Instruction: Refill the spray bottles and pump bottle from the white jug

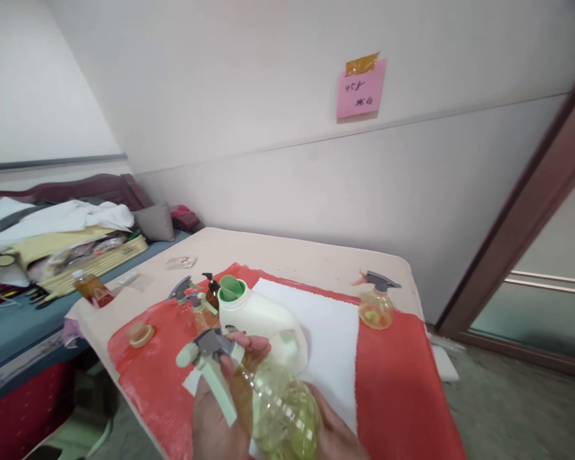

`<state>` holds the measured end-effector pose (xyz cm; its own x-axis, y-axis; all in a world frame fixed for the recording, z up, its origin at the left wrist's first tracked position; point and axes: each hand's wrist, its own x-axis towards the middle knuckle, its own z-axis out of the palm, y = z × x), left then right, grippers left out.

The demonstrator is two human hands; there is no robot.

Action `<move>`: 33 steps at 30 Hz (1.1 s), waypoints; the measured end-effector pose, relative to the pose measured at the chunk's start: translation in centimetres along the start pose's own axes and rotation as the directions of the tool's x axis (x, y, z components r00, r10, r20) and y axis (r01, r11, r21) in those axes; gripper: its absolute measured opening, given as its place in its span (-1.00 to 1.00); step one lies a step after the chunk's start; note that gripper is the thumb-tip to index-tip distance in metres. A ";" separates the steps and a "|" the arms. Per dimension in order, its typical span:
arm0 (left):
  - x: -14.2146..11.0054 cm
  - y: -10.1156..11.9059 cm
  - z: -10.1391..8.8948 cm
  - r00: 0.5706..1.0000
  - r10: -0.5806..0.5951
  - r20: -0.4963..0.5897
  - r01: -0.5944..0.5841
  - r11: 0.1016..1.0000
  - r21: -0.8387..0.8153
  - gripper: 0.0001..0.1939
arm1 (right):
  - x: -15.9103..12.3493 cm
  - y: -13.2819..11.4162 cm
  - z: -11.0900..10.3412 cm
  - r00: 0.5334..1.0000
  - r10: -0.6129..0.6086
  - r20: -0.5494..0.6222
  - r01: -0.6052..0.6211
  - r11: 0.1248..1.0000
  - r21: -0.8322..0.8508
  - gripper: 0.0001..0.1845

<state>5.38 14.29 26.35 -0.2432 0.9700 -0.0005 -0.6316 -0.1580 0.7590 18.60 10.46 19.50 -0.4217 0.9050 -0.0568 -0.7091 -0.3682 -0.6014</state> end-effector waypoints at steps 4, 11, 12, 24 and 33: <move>0.2 -0.2 -0.2 0.995 0.065 -0.069 -0.063 0.998 0.031 -0.70 | 0.2 0.0 0.2 0.999 0.017 0.042 -0.022 0.991 0.133 -0.22; 0.1 -0.4 0.5 0.993 0.032 -0.112 -0.039 0.998 -0.054 -0.62 | -0.5 -0.2 0.4 1.000 -0.004 0.007 0.002 0.977 0.215 -0.39; 0.2 -0.2 0.6 0.991 0.032 -0.131 -0.042 0.996 -0.080 -0.58 | -0.6 -0.2 0.4 0.999 -0.043 -0.008 0.044 0.974 0.220 -0.30; 3.6 6.6 -3.3 0.851 0.392 -0.349 -0.444 0.892 -0.081 -0.56 | 0.3 -1.5 -3.4 0.978 -0.009 -0.210 0.042 0.988 0.151 -0.46; 5.5 2.9 -4.9 0.897 0.197 -0.395 -0.254 0.962 -0.097 -0.59 | 2.6 -7.2 1.7 0.854 -0.400 -0.333 0.271 0.888 -0.371 -0.39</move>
<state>-1.37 18.32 25.34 -0.6333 0.7663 -0.1079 -0.6175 -0.4163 0.6674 21.67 15.09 25.11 0.1119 0.9910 -0.0736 -0.5349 -0.0023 -0.8449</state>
